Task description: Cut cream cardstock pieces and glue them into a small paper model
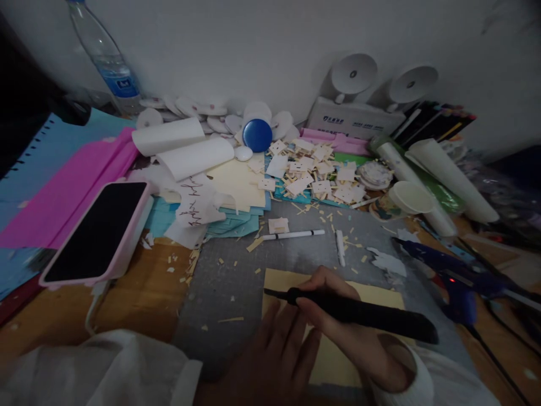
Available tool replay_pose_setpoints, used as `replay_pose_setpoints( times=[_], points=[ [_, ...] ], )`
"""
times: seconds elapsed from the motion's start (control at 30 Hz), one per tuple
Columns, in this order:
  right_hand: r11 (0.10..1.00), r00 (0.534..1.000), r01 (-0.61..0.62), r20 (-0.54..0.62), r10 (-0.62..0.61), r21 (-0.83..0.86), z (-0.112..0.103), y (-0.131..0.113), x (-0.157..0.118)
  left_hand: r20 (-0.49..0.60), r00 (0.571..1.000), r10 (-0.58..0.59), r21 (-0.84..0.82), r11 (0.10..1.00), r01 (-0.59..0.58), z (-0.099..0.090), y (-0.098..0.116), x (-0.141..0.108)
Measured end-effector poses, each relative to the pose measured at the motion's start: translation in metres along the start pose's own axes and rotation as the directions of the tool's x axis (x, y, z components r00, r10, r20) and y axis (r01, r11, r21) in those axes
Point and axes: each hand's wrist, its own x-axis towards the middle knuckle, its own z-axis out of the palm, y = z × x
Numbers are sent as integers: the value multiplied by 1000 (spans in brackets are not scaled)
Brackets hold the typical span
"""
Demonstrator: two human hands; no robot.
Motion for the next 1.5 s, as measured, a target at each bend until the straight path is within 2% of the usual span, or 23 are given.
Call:
replay_pose_setpoints(
  times=[0.3,0.47,0.67,1.03,1.5],
  points=[
    [996,1000,-3,-17,1,-92,1,-9,-2,60,998,28,5,1000,-29,-3,-1,1],
    [993,998,25,-47,-31,-114,1,-12,-1,18,1000,0,-8,1000,0,0,0,1],
    [984,994,81,-65,-92,-158,-1,-17,2,18,1000,-4,-12,1000,5,0,-1,1],
    [986,991,84,-87,-97,-146,-11,-8,-1,81,996,29,-21,999,-27,-5,-4,2],
    [981,986,106,-113,-125,-160,-21,-11,4,77,996,46,4,999,-47,-7,-7,2]
  ],
)
